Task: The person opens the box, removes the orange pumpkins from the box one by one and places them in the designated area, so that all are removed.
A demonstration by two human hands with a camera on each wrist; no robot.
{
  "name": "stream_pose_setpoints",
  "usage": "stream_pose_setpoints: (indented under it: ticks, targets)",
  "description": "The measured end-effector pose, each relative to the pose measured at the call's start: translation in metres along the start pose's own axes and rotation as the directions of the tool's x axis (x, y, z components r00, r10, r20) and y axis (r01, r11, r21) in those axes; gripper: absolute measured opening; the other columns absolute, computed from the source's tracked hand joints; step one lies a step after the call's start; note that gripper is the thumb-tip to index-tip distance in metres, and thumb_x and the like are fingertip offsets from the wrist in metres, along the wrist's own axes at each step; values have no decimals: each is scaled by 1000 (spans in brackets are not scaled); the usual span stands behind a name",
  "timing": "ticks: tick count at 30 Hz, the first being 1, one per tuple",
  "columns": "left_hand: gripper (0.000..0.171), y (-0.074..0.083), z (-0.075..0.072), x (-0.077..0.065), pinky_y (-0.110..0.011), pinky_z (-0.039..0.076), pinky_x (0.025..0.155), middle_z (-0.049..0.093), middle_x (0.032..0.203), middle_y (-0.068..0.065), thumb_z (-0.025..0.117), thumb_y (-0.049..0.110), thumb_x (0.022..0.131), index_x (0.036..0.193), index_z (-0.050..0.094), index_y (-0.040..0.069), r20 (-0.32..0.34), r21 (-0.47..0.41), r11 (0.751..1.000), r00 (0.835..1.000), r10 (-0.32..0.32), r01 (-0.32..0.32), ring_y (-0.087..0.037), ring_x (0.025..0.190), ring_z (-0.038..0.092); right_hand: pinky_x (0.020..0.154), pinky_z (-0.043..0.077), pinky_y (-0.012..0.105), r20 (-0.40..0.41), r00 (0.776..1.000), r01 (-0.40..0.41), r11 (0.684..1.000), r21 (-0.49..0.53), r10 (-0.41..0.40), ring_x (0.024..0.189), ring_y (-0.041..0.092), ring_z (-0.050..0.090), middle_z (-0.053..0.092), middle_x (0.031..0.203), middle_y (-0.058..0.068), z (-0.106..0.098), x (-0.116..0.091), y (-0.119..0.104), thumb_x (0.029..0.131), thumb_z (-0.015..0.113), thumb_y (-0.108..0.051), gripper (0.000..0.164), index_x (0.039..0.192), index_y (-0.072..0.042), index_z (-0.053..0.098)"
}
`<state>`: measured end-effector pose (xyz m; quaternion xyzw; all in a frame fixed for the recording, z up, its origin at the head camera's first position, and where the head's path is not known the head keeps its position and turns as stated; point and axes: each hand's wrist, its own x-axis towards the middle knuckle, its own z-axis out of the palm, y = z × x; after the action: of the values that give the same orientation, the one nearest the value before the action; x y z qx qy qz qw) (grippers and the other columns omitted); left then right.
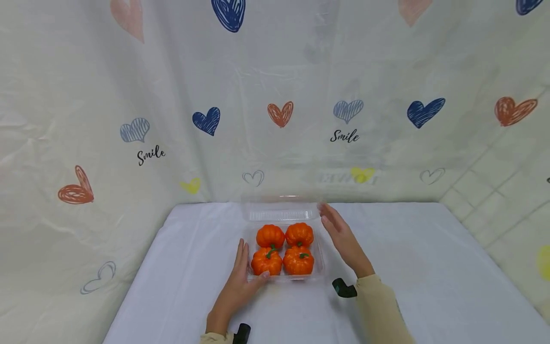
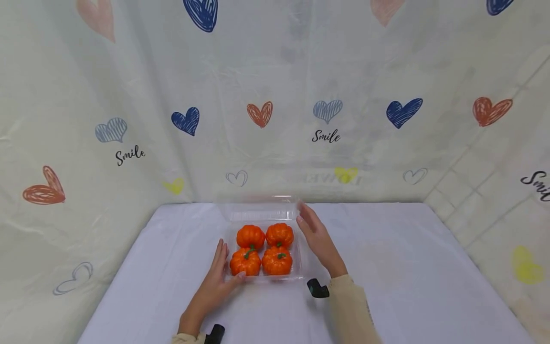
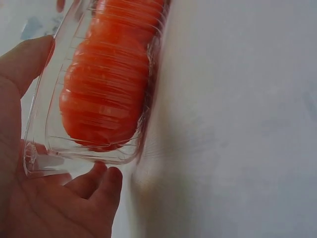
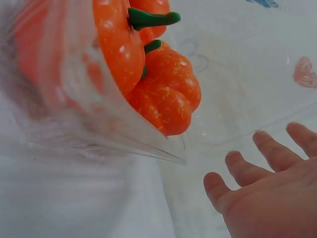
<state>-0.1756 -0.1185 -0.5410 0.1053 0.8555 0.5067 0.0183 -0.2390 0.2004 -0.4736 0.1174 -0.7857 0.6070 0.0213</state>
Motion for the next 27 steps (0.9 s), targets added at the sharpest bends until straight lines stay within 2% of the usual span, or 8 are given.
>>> stream_pose_setpoints:
  ticks: [4,6,12,19,22,27]
  targets:
    - [114,0,-1,-1,-63,17,125,-2,180,-10,77,55,95,171,10,2,2,0,1000,1000,-22,22,-38,163,5,124,26,60,40,999,1,999,40,-3,156,41,32,32,171,18,-3,19,6,118,38,-42,66,172,-9,19]
    - [115,0,0,-1,-63,18,125,-2,180,-9,77,56,95,172,10,3,5,-1,999,999,-34,34,-37,164,5,125,25,61,60,998,-26,995,94,21,157,42,31,28,173,20,-3,24,9,118,35,-43,67,172,-8,16]
    - [117,0,1,0,-62,18,125,-5,180,-3,77,59,94,172,8,6,24,-11,999,998,-50,50,-33,164,5,128,20,57,114,987,-138,952,272,110,161,41,20,10,177,20,-1,27,11,118,30,-48,74,172,-2,8]
    - [117,1,1,1,-64,19,125,-5,180,-3,77,59,93,172,9,6,28,7,999,999,-46,46,-34,164,6,129,18,52,167,963,-252,919,304,209,163,35,13,2,180,12,0,26,14,110,35,-68,94,172,-6,2]
    - [118,2,0,0,-65,21,124,-4,180,-8,78,58,93,172,9,4,23,11,999,999,-33,33,-38,163,9,129,15,53,208,952,-282,907,312,225,164,36,9,-1,179,14,-2,27,17,108,36,-72,99,172,-4,0]
    - [123,1,-2,0,-62,23,124,-6,180,-8,79,57,92,173,1,8,16,-13,999,999,-36,36,-39,161,17,128,15,52,255,933,-324,899,296,252,163,37,8,0,179,18,-3,27,20,107,34,-73,102,171,-1,1]
